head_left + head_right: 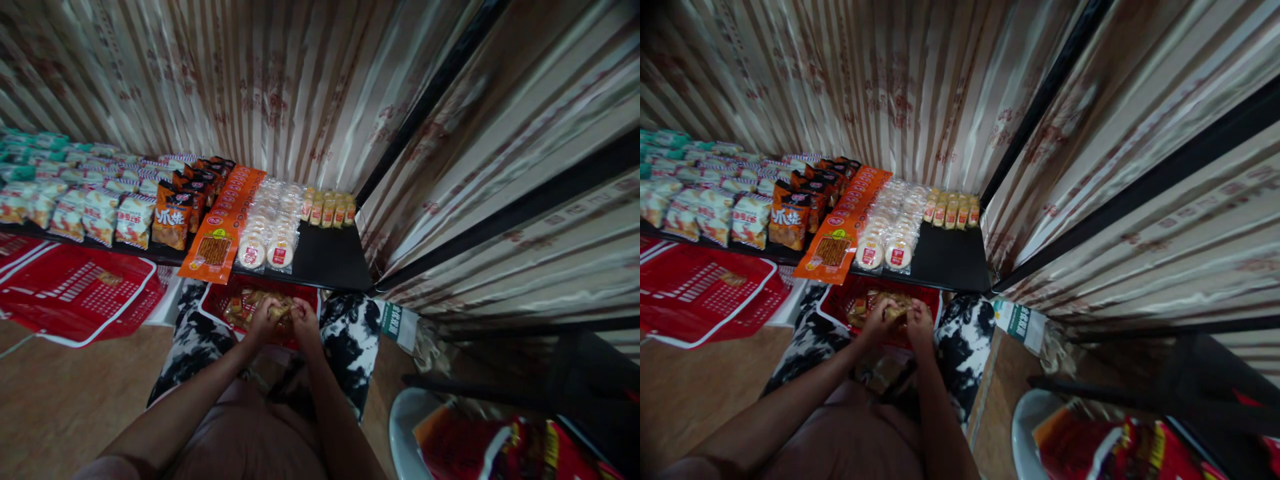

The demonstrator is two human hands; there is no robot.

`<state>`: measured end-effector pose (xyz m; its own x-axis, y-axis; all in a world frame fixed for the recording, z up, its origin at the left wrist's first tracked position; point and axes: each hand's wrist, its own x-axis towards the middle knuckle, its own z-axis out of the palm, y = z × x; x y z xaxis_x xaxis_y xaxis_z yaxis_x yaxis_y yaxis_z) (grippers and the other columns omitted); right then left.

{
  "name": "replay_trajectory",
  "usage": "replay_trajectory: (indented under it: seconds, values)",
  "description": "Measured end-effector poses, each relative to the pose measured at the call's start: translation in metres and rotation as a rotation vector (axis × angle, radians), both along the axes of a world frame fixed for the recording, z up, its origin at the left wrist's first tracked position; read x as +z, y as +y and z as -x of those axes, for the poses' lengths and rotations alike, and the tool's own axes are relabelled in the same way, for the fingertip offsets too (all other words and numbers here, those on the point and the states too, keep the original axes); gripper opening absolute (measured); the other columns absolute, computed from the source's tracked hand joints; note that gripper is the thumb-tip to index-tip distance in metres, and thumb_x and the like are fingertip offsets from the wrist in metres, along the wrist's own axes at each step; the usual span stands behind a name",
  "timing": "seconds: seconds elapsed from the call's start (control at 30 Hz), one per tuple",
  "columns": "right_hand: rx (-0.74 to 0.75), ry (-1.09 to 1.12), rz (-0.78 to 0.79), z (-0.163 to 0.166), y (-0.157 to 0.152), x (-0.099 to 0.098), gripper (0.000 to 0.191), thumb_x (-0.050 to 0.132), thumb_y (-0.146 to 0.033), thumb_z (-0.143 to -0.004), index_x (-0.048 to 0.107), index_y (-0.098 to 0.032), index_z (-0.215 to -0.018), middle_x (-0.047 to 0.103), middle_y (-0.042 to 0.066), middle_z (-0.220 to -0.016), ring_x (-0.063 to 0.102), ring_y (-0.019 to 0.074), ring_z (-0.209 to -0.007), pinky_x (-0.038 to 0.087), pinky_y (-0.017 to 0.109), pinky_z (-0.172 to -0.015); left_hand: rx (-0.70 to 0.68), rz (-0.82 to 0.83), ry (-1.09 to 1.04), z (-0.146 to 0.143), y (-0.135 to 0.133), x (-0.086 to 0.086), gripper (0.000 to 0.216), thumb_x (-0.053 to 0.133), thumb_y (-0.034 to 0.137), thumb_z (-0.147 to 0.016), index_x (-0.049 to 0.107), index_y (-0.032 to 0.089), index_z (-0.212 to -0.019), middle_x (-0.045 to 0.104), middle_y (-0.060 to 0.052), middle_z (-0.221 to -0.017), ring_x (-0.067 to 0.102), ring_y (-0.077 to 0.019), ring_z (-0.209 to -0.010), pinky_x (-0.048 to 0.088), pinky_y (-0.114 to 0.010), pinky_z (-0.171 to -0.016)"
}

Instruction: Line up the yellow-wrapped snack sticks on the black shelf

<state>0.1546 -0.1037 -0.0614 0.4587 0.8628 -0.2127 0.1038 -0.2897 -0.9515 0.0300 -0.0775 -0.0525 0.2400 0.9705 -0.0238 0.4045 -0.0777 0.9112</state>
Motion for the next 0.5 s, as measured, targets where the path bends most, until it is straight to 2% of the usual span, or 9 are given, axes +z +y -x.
replay_trajectory:
  seconds: [0.13,0.27,0.5]
  values:
    - [-0.064,0.074,-0.003,-0.001,-0.005,-0.001,0.037,0.055,-0.034,-0.07,0.059,-0.022,-0.106,0.063,0.005,-0.096,0.06,0.0182,-0.089,0.049,0.029,-0.077,-0.055,-0.095,0.021,0.0,-0.004,0.009,0.019,0.042,0.006,-0.071,0.052,0.018,-0.083,0.057,-0.005,-0.093,0.052,-0.017,-0.096,0.041,-0.029,-0.089]
    - [-0.085,0.203,-0.025,0.001,-0.008,0.002,0.041,0.056,-0.036,-0.071,0.055,-0.021,-0.109,0.06,0.008,-0.107,0.06,0.0189,-0.094,0.05,0.03,-0.079,-0.152,-0.16,0.026,0.001,-0.007,0.015,0.024,0.039,0.006,-0.074,0.054,0.019,-0.088,0.055,-0.006,-0.111,0.048,-0.0174,-0.108,0.038,-0.032,-0.097]
    - [-0.1,0.283,-0.04,-0.001,-0.014,0.024,0.046,0.058,-0.041,-0.072,0.052,-0.022,-0.114,0.057,0.01,-0.114,0.06,0.0191,-0.095,0.052,0.027,-0.074,-0.273,-0.319,-0.003,0.003,-0.01,0.018,0.029,0.034,0.008,-0.079,0.053,0.017,-0.1,0.048,-0.011,-0.123,0.041,-0.0182,-0.121,0.033,-0.034,-0.104]
